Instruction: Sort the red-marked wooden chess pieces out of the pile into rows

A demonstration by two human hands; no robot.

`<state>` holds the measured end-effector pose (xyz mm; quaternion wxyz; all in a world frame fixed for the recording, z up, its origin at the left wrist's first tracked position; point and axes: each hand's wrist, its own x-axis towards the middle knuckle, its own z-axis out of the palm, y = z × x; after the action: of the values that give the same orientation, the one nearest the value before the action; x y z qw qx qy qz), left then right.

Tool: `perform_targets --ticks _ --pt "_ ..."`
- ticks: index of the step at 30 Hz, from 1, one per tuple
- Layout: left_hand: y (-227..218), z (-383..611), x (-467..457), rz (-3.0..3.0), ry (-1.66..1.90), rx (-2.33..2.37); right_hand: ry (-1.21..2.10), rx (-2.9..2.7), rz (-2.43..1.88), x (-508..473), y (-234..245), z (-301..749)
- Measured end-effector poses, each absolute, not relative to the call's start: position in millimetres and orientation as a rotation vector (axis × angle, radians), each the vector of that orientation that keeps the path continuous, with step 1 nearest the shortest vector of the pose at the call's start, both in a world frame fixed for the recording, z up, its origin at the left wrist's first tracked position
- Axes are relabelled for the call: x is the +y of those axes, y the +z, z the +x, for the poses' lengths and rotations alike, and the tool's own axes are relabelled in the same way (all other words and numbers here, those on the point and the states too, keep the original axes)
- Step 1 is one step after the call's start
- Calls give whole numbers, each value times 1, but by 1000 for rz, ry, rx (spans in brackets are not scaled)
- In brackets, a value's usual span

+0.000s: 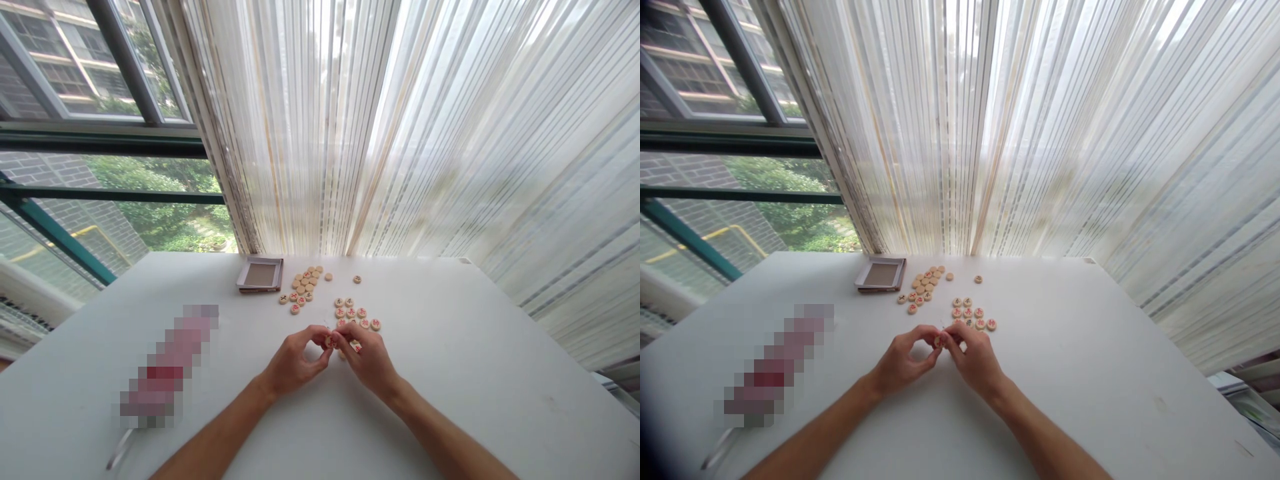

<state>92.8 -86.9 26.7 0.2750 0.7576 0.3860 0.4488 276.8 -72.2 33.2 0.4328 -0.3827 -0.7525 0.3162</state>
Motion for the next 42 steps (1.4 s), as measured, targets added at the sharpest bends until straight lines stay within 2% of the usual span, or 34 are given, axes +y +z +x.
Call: perform_targets --ticks 8,17,32,42 --pt "22 94 -85 1831 1200 1009 803 -1900 -916 -69 27 278" --pt "14 87 -70 1415 1356 998 541 -2033 -746 -73 35 279" --pt "22 70 -66 1232 867 715 533 -2183 -682 -80 42 279" --pt "16 70 -63 1272 913 844 592 -2185 -700 -79 40 277"
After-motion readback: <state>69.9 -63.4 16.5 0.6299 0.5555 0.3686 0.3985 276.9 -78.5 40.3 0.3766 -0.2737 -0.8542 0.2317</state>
